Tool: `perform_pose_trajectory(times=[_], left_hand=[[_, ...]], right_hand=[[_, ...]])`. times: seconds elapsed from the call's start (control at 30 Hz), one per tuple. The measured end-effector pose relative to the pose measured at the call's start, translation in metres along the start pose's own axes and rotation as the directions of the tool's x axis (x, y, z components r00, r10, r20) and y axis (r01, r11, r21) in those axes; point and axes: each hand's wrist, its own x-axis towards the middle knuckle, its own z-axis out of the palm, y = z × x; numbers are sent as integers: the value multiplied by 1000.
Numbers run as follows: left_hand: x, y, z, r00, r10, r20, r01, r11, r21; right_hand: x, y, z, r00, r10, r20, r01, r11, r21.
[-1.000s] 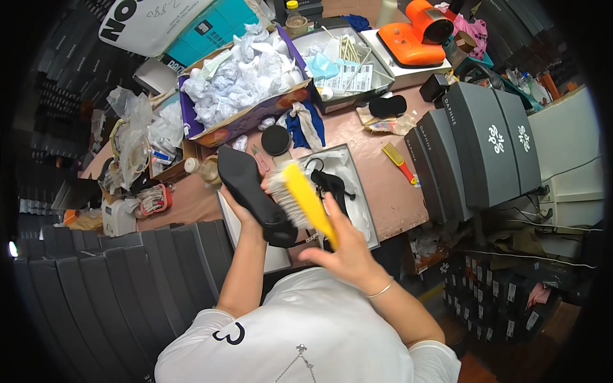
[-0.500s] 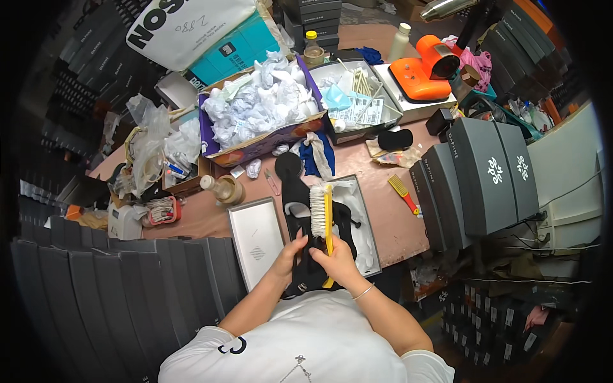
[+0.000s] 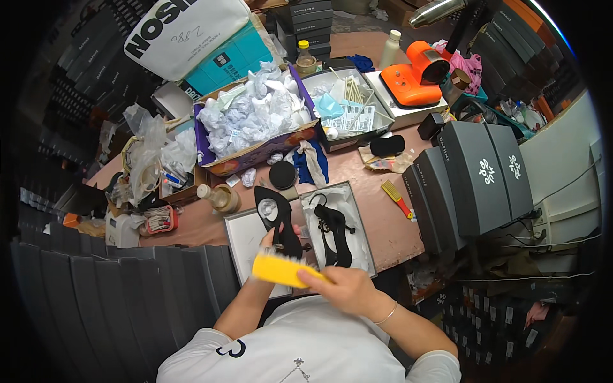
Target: Cleaning a shoe with a brush and packing it into a box with tissue paper.
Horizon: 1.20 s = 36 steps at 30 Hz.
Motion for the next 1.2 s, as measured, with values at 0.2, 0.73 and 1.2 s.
perform_pose_trajectory(times=[0.2,0.73,1.2], left_hand=[[-4,-13,31,977,91,-191,-57,983,175],[0,-11,22,965,181,-187,-168,982,83],[-58,-22,15,752,618,229,-361,96,928]], right_hand=[[-5,35,-28,986,134,-95,-149,974,-171],[21,38,13,971,128,201,-195,912,362],[29,8,41,950,287,126,-309,796,520]])
